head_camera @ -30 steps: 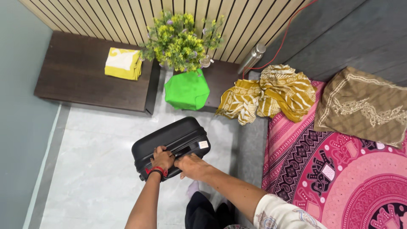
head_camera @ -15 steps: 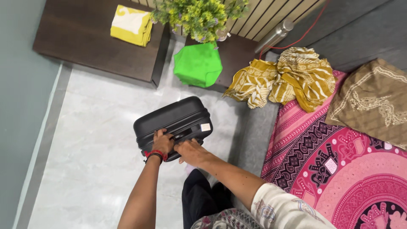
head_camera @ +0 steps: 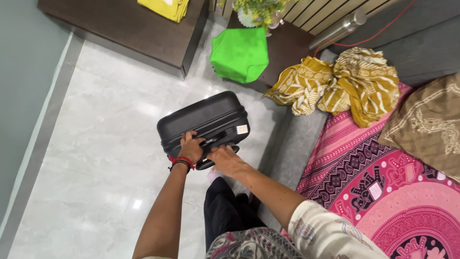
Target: The person zips up a black suitcase on a bed, lifts it by the handle, carries it across the room, and places it on the floor inside a closet.
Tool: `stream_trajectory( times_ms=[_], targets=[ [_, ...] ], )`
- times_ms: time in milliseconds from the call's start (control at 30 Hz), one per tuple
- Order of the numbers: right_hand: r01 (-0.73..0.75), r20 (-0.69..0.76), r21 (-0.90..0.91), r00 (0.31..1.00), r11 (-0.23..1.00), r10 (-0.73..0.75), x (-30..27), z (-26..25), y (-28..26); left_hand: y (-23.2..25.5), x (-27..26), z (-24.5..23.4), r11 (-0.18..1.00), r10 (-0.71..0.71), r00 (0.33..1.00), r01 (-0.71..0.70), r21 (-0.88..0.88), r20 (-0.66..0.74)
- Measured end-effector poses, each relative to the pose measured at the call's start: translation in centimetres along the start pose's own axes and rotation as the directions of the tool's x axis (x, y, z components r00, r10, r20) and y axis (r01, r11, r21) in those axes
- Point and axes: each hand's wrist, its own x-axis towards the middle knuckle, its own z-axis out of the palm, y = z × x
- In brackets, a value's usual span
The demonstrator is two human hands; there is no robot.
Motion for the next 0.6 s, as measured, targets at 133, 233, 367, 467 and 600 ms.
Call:
stream_trajectory(
  times_ms=[133,233,367,467,600],
  targets=[
    [-0.047,-0.003,-0.026,0.999,0.999,0.047,1.9,2.2,1.8,0.1,-0.5,-0.2,0.989,-0.057,0.993,0.071,-0.126,0.106],
    [-0.027,-0.016,0.022,0.999,0.999,0.028,2.8,3.7,3.7,-0.1,-1.5,-0.5,0.986,-0.049,0.990,0.070,-0.150,0.134],
    [-0.106,0.022,0.083,0.994,0.991,0.104,3.8,3.7,4.5,0.3,-2.6,-0.6,0.987,-0.006,0.997,0.018,-0.161,0.076],
    [-0.131,0.019,-0.005,0.991,0.991,0.131,3.9,3.9,3.9,0.9,-2.9,-0.8,0.993,-0.020,0.997,0.029,-0.117,0.071],
    [-0.131,-0.003,-0.126,0.991,0.983,0.131,4.1,5.0,4.0,1.3,-3.6,-1.1,0.990,-0.016,0.999,0.020,-0.140,0.033]
  ],
)
